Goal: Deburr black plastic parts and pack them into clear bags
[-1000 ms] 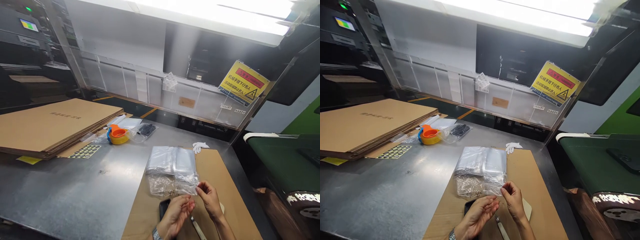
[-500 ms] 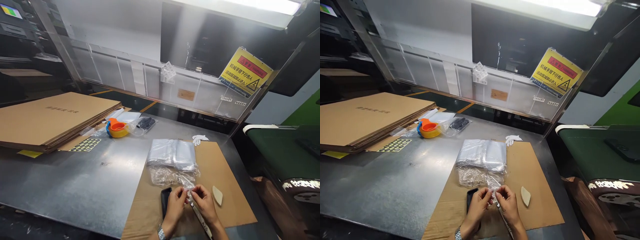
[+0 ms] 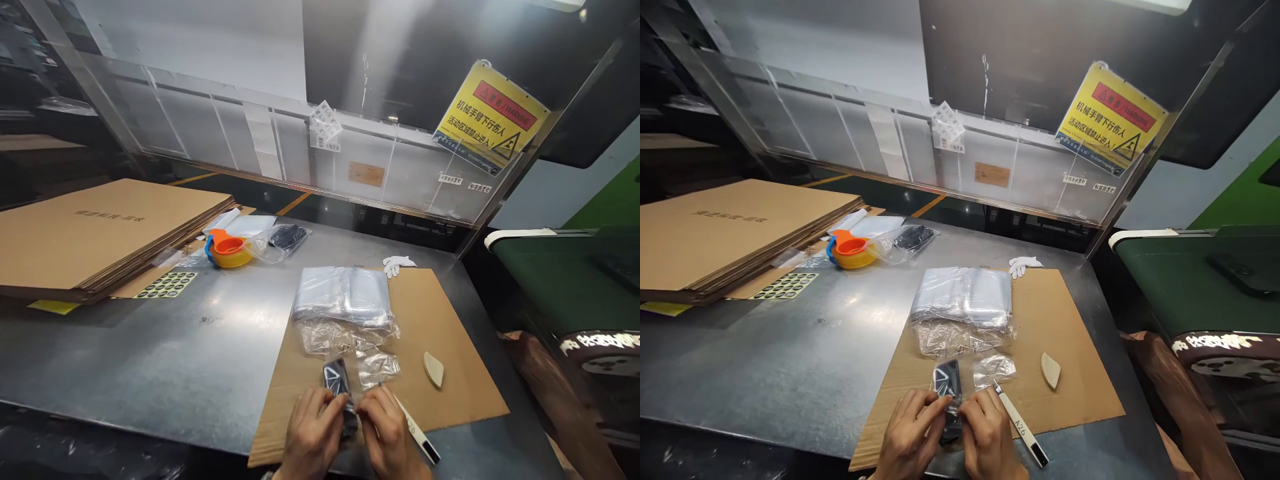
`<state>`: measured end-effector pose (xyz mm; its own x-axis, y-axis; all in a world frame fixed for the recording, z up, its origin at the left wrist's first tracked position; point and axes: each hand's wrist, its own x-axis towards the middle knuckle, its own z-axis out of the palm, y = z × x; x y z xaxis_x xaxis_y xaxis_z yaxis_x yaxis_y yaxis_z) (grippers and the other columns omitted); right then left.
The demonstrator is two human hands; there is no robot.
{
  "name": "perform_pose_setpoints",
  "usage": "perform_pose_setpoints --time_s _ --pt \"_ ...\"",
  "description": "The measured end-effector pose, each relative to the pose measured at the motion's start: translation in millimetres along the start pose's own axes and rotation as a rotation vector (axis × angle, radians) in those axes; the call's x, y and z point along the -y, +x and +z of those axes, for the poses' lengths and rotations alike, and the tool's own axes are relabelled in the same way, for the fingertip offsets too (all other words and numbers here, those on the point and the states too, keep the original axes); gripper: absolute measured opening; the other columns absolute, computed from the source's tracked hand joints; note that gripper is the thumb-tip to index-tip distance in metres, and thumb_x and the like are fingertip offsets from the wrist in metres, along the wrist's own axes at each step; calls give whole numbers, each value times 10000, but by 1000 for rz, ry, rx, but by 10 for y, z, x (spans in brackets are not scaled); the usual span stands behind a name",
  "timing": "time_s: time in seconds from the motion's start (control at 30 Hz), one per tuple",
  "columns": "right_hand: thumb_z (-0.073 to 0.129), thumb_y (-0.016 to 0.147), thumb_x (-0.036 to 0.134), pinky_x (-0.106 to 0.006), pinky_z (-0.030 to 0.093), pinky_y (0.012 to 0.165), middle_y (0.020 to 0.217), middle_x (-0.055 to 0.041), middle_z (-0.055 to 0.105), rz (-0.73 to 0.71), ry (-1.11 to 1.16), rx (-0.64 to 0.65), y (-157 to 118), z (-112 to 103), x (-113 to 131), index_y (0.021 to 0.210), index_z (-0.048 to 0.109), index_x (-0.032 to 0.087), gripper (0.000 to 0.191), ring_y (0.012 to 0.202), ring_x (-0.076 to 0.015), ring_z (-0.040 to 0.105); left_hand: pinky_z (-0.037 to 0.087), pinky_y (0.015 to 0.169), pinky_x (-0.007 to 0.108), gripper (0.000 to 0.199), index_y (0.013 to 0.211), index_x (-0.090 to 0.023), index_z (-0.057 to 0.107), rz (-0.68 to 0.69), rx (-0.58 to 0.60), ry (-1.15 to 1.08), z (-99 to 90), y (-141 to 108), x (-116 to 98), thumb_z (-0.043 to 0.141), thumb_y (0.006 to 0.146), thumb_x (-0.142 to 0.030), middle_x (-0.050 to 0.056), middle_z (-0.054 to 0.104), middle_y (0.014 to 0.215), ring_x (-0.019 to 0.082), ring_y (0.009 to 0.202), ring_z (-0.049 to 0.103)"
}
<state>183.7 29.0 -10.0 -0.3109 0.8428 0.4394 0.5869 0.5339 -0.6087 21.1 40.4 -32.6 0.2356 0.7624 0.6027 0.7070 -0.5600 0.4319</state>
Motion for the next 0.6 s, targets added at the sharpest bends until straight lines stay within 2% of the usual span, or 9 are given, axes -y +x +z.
perform_pose_setpoints --time_s 0.07,0.13,0.2,0.3,0.37,0.43,0.5,0.6 --pt "396 817 65 -284 424 616 776 -57 564 -74 -38 14 1 50 47 872 583 202 239 724 -183 525 447 583 272 237 1015 -218 631 38 3 7 -66 -42 49 472 859 -136 37 580 699 160 650 544" --pt "406 823 83 -280 419 603 767 -53 566 -121 -18 25 -6 106 87 857 602 212 237 706 -176 522 442 542 252 246 1035 -239 629 65 57 -25 -135 -92 102 463 872 -162 20 572 654 153 612 548" --pt "416 835 100 -282 432 622 795 -53 577 -110 26 11 -23 149 101 909 608 229 242 729 -177 538 449 533 244 227 1013 -247 633 25 92 -57 -214 -144 168 457 881 -192 13 582 643 152 607 565" --pt "438 870 172 -279 471 667 930 -69 587 47 76 -62 -79 204 50 1114 533 229 267 782 -176 577 466 576 257 194 940 -231 633 -116 31 -38 -317 -214 298 449 881 -217 11 603 657 160 629 585" --pt "455 887 268 -277 486 663 981 -77 586 193 -14 -95 -133 268 -18 1176 480 219 294 784 -179 594 472 620 279 195 944 -213 625 -213 -21 17 -344 -249 389 442 879 -233 20 626 695 172 660 596" --pt "473 878 368 -307 485 653 948 -88 601 290 -233 -75 -193 361 -85 1109 512 207 285 792 -213 603 472 656 303 228 987 -194 619 -302 -27 91 -328 -269 464 423 879 -240 32 645 728 186 683 604" --pt "500 846 425 -343 466 621 854 -102 616 318 -424 -23 -248 459 -136 940 563 198 254 768 -263 607 470 674 323 256 993 -184 627 -370 8 159 -281 -274 512 406 873 -230 40 659 743 201 704 610" --pt "482 844 368 -317 400 520 682 -70 599 323 -478 20 -315 540 -185 728 523 221 193 603 -245 590 468 685 331 248 910 -188 651 -416 63 203 -196 -258 528 413 859 -233 45 681 782 216 747 618"
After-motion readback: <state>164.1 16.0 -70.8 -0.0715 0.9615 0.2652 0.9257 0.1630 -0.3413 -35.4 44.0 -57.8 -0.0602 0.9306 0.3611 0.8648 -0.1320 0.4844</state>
